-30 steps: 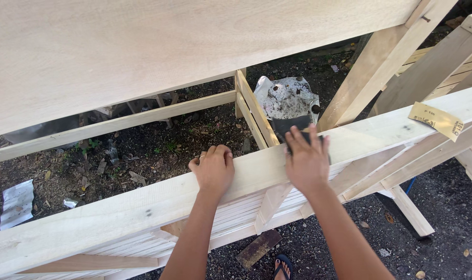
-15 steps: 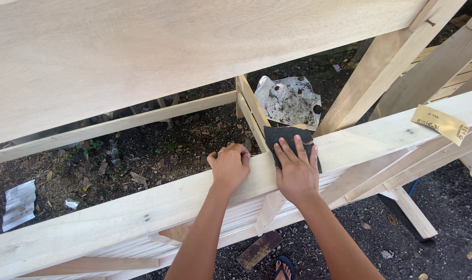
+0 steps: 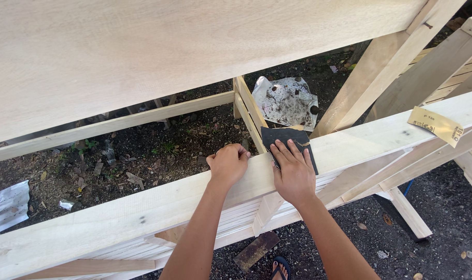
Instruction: The person sands the rails and slats of unfinished wooden furniture frames outdoors, rubbing sandpaper along the wood by hand. They switch between a black sanding pad and yellow sandpaper sheets, working along different sections of the frames.
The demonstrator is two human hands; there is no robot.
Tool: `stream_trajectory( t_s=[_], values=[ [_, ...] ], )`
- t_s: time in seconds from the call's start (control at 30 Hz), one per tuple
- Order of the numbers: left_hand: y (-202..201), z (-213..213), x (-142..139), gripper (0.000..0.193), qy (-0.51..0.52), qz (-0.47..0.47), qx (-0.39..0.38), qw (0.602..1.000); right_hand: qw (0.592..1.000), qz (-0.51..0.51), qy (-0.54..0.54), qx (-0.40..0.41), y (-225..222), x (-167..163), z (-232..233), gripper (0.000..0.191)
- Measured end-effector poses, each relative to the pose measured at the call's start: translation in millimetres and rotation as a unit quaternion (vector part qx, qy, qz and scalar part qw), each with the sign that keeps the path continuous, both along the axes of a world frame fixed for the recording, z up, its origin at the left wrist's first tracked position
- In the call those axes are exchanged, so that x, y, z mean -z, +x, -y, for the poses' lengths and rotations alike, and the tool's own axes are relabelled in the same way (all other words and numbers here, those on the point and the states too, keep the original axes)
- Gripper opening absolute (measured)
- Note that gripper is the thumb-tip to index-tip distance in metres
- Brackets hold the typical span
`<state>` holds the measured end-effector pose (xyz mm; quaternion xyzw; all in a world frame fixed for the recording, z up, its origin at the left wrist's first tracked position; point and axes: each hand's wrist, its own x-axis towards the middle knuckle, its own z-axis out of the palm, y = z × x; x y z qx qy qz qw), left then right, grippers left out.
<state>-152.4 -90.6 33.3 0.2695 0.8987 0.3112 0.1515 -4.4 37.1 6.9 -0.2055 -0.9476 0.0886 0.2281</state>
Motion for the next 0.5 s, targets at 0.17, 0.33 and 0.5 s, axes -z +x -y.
stream_trajectory(
  t_s=[0.17,0.33,0.5],
  values=[
    [-12,-6,-6,0.022,-0.078,0.103,-0.03,0.991,1.0,-0.007,-0.002,-0.001,-2,-1,3,0.046],
    [-13,-8,-12,0.021,-0.096,0.098,-0.015,0.99,1.0,-0.01,-0.004,-0.002,-1,1,-1,0.047],
    [1,23,-11,0.022,-0.082,-0.018,-0.061,0.995,0.999,0.047,-0.028,-0.005,-3,-4,-2,0.047]
  ],
)
